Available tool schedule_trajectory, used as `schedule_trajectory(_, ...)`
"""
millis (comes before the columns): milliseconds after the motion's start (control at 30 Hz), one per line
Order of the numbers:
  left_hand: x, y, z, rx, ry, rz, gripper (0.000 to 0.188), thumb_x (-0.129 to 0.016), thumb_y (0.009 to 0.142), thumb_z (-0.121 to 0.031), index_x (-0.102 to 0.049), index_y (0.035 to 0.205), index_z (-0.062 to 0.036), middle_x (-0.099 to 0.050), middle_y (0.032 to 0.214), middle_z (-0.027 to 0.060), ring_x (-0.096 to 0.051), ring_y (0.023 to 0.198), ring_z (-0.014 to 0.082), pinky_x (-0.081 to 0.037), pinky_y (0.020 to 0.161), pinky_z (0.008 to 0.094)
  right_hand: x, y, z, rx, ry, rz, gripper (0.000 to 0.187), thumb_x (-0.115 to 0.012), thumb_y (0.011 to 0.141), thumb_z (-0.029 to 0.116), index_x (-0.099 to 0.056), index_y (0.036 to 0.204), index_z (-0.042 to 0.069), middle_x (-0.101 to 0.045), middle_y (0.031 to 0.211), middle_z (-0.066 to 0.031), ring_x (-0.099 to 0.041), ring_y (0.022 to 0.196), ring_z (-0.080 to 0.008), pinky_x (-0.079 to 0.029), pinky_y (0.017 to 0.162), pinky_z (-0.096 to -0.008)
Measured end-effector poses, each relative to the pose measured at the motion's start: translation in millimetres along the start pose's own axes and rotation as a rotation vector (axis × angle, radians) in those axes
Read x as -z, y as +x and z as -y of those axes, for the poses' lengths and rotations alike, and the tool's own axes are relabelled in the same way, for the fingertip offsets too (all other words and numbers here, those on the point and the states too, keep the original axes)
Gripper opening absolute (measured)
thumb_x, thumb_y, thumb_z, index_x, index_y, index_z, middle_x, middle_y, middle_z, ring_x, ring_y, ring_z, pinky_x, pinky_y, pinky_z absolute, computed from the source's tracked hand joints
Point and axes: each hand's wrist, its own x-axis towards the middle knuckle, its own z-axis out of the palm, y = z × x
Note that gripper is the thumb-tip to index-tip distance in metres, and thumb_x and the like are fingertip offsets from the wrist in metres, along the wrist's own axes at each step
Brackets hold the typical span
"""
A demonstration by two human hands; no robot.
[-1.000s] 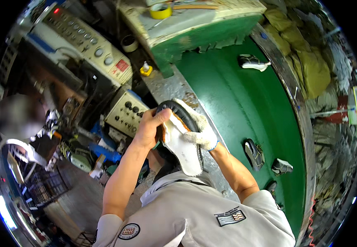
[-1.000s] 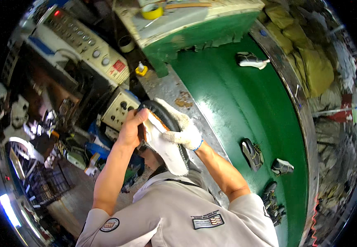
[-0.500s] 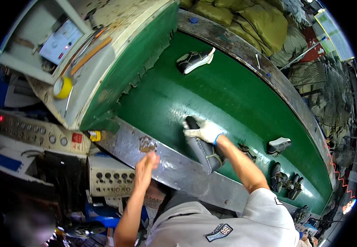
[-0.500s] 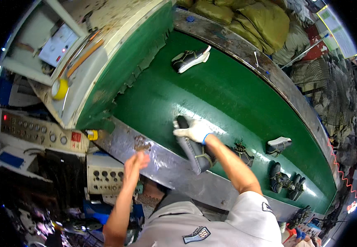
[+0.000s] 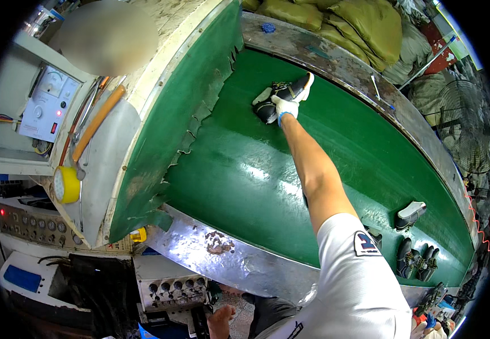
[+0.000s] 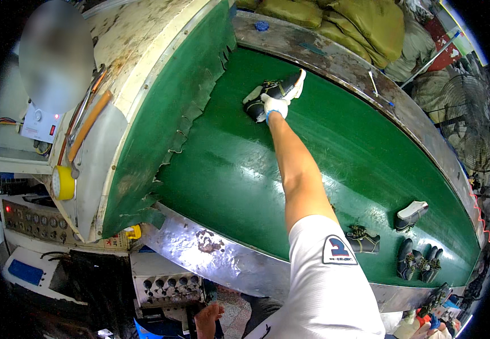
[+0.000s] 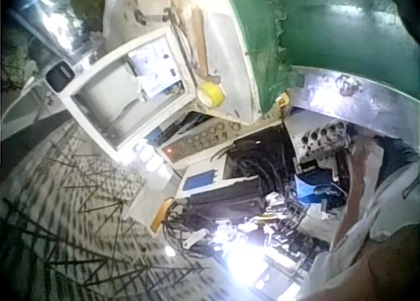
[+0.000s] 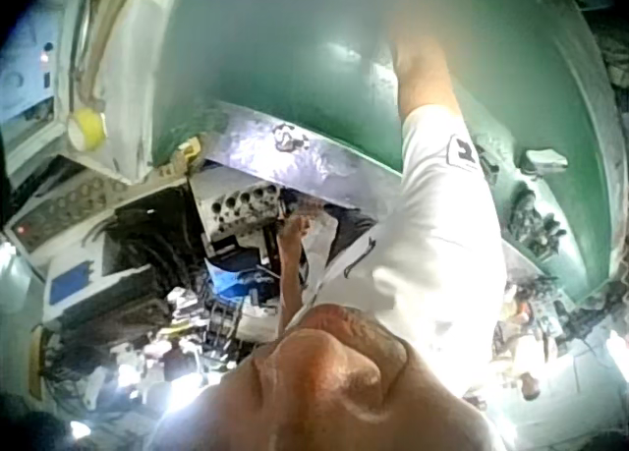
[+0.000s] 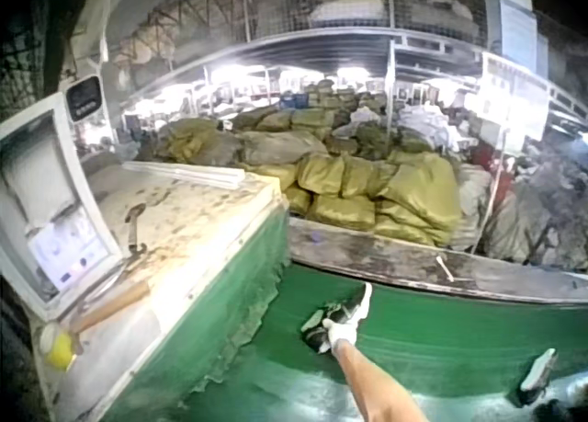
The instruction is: The person places a shoe upper onto a lasting machine, secures the material by hand, and operates the machine controls to stretch it. They then remove the shoe from the machine and place it onto a moving conveyor belt.
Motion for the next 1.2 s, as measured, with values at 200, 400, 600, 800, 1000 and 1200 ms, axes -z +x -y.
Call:
schedule_trajectory(200, -17, -36, -79, -0.175, 0.171, -0.223, 0.02, -0.067, 0.097, -0.009, -0.072, 0.109, 0.0069, -0.074, 0.092, 0.0102, -0.067, 0.083, 0.0143, -0.054, 0.076, 0.032, 99, -124, -26, -0.13, 0.772, 1.046, 0.053, -0.072, 0.089, 0.005, -0.05, 0.136, -0.004, -0.066, 0.125, -0.0158, -0.067, 0.109, -0.0305, -0.057, 0.096, -0.0499)
schedule_trajectory(400, 5, -46, -223, -0.567, -0.034, -0.217, 0.03, -0.061, 0.103, -0.018, -0.065, 0.124, 0.0038, -0.073, 0.113, 0.0126, -0.069, 0.104, 0.0183, -0.054, 0.094, 0.0303, 214, -397, -38, -0.925, 0.944, 1.182, 0.071, -0.076, 0.086, 0.036, -0.051, 0.142, 0.001, -0.06, 0.135, -0.0242, -0.062, 0.118, -0.0409, -0.05, 0.104, -0.0557)
schedule_trajectory(600, 89, -108, -247, -0.731, -0.012, -0.118, 0.034, -0.063, 0.103, -0.032, -0.07, 0.111, 0.0007, -0.065, 0.091, -0.0019, -0.057, 0.082, 0.0084, -0.046, 0.074, 0.0253, 231, -571, -82, -0.314, 0.274, 1.755, 0.072, -0.073, 0.089, 0.03, -0.044, 0.146, -0.005, -0.065, 0.129, -0.0166, -0.067, 0.111, -0.0239, -0.055, 0.097, -0.0389)
schedule_trajectory(800, 224, -202, -125, -0.818, -0.465, -0.295, 0.034, -0.067, 0.097, -0.025, -0.072, 0.112, 0.0051, -0.075, 0.102, 0.0105, -0.069, 0.091, 0.0178, -0.053, 0.082, 0.032, 240, -735, -40, -0.345, 0.052, 2.017, 0.106, -0.084, 0.079, 0.043, -0.03, 0.156, -0.005, -0.047, 0.152, -0.0146, -0.049, 0.136, -0.0213, -0.038, 0.114, -0.0349)
schedule_trajectory(1000, 286, -268, -79, -0.643, -0.159, -0.404, 0.033, -0.07, 0.096, -0.023, -0.074, 0.112, 0.0059, -0.075, 0.1, 0.0084, -0.064, 0.091, 0.0126, -0.05, 0.084, 0.0279, 232, -788, -63, 0.157, -0.407, 2.11, 0.096, -0.084, 0.082, 0.037, -0.037, 0.151, -0.01, -0.052, 0.147, -0.0181, -0.049, 0.134, -0.0225, -0.036, 0.114, -0.0346)
schedule_trajectory(1200, 349, -287, -37, -0.589, -0.198, -0.062, 0.024, -0.082, 0.079, -0.015, -0.077, 0.095, 0.0034, -0.075, 0.1, 0.0095, -0.065, 0.087, 0.0148, -0.05, 0.08, 0.0301, 226, -833, -62, 0.146, -0.539, 2.228, 0.093, -0.084, 0.082, 0.034, -0.039, 0.15, -0.01, -0.048, 0.151, -0.0192, -0.046, 0.137, -0.0227, -0.034, 0.116, -0.0347)
